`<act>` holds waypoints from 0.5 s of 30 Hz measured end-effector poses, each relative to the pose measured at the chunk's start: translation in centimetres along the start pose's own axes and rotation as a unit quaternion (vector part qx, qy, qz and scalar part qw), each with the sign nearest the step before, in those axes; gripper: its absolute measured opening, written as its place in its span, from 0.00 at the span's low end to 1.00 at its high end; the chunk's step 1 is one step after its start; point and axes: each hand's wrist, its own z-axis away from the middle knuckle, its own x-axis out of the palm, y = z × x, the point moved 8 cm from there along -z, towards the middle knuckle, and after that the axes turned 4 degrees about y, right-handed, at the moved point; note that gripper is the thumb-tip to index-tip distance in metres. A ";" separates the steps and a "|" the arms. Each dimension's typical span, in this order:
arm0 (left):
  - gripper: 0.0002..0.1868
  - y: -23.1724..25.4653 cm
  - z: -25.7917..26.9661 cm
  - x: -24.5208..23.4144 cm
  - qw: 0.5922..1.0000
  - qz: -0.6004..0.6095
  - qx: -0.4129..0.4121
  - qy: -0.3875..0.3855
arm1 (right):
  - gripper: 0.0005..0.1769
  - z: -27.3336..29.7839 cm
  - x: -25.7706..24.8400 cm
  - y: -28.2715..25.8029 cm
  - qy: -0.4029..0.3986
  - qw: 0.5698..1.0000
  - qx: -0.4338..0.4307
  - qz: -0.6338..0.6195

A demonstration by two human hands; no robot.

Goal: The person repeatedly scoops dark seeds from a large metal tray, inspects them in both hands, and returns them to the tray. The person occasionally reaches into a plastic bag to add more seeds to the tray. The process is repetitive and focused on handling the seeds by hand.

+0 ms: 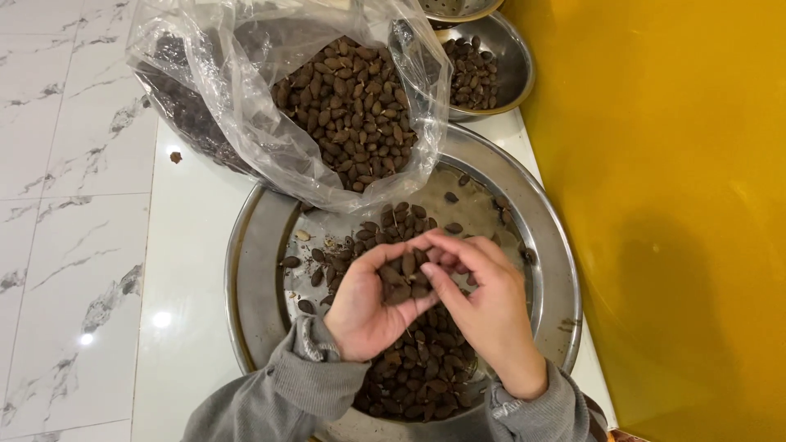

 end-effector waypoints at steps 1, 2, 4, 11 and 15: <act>0.22 -0.1 -0.1 -0.2 1.000 0.001 0.000 0.000 | 0.25 -0.1 -0.1 0.0 0.000 1.000 0.000 0.000; 0.19 -0.4 -0.1 -0.4 1.000 0.021 -0.011 0.000 | 0.24 -0.2 0.3 0.2 -0.027 0.999 0.013 0.016; 0.15 -0.8 0.0 -0.8 0.999 0.042 -0.022 0.000 | 0.23 -0.2 0.7 0.5 -0.054 0.998 0.027 0.032; 0.26 -0.7 1.3 0.4 0.999 0.039 -0.019 0.003 | 0.12 0.4 0.3 2.4 -0.003 0.990 0.072 -0.124; 0.27 -0.1 2.9 1.9 0.998 0.015 -0.013 0.056 | 0.11 1.4 0.6 5.9 0.014 0.949 0.117 -0.293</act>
